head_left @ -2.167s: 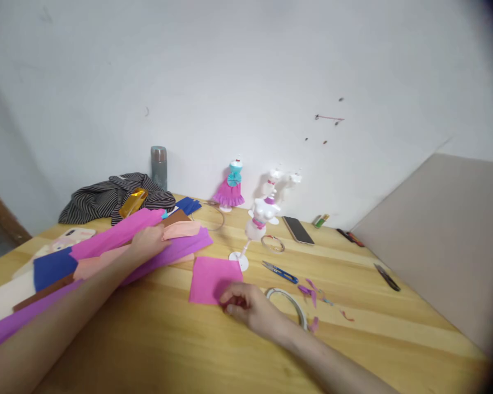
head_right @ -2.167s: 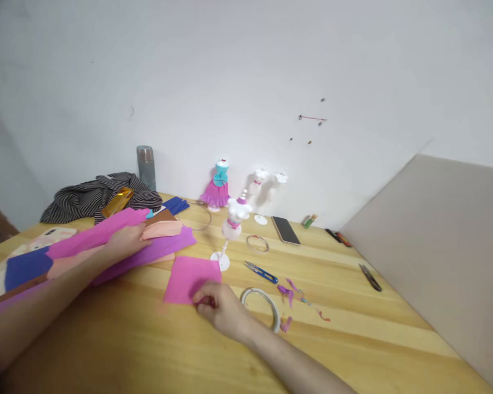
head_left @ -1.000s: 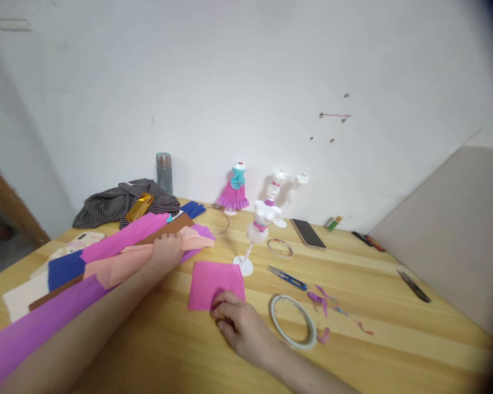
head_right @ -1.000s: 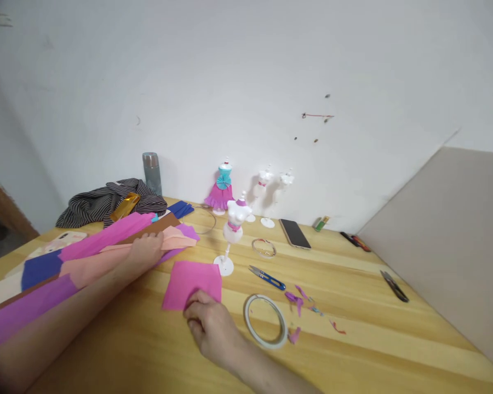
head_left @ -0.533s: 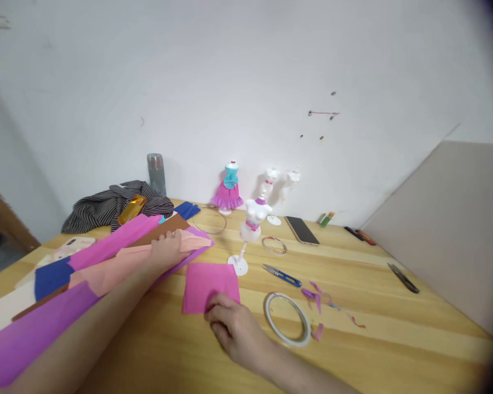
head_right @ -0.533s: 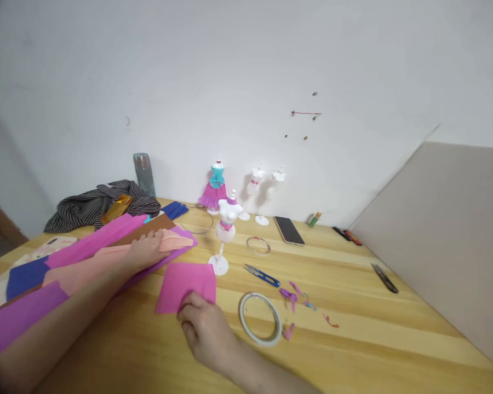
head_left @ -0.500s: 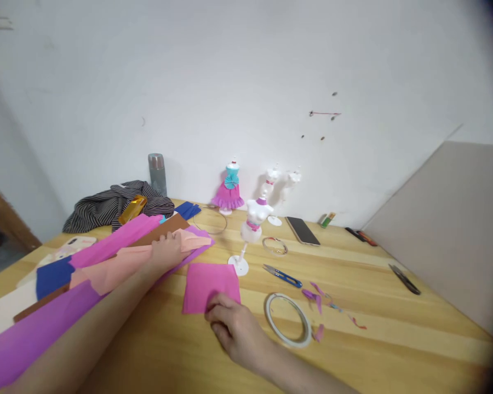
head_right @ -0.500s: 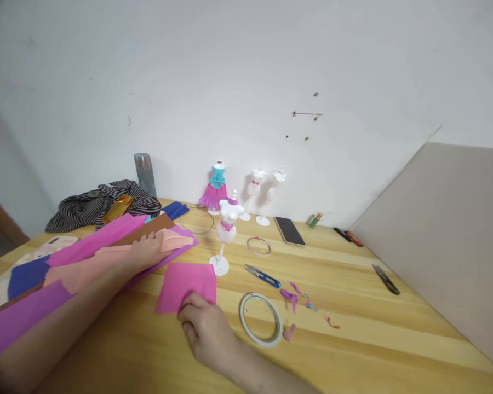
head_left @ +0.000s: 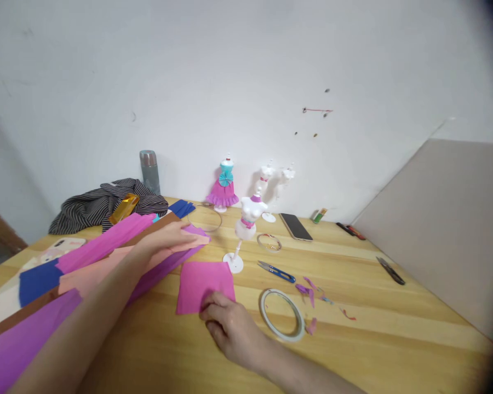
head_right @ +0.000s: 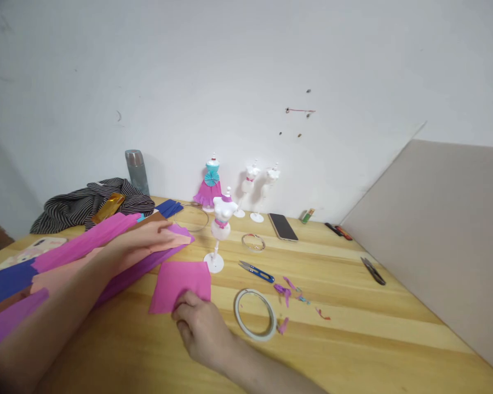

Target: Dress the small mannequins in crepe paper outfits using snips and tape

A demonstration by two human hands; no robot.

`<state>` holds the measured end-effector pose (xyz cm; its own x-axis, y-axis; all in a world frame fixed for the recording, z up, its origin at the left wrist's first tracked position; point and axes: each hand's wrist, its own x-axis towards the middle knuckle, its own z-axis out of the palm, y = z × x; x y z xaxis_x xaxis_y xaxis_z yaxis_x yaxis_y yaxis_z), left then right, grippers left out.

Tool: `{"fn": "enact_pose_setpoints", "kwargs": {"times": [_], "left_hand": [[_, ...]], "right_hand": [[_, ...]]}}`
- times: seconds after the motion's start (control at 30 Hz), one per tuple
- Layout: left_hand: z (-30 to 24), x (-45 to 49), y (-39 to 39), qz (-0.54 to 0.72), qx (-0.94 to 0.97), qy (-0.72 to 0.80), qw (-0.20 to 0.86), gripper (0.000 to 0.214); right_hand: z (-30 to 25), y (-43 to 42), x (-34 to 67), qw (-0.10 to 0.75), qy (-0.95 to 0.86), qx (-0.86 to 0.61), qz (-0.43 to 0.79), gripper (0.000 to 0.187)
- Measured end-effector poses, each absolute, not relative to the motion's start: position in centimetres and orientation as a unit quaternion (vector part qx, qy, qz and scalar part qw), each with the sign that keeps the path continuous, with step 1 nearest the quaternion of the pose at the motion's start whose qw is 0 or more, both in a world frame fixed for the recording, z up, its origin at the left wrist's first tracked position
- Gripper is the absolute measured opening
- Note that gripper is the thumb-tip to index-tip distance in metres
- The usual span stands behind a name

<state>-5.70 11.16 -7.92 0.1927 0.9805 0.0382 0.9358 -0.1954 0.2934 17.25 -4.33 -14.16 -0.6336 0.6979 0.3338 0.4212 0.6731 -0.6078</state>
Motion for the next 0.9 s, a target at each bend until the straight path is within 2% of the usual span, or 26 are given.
{"fn": "enact_pose_setpoints", "kwargs": {"times": [0.2, 0.5, 0.73, 0.9], "left_hand": [[-7.7, -8.6, 11.9, 0.078, 0.664, 0.744, 0.016, 0.034], [-9.8, -8.9, 11.8, 0.022, 0.617, 0.786, -0.033, 0.035], [-8.4, -7.7, 11.2, 0.068, 0.624, 0.775, -0.078, 0.026], [-6.4, -7.3, 10.6, 0.12, 0.631, 0.755, -0.131, 0.029]], "right_hand": [[-14.2, -4.3, 17.3, 0.278, -0.872, -0.323, 0.24, 0.026], [-14.2, -4.3, 17.4, 0.278, -0.877, -0.311, 0.238, 0.025], [-14.1, -4.3, 17.4, 0.278, -0.878, -0.308, 0.24, 0.025], [-13.8, -4.4, 17.5, 0.276, -0.88, -0.311, 0.228, 0.025]]}}
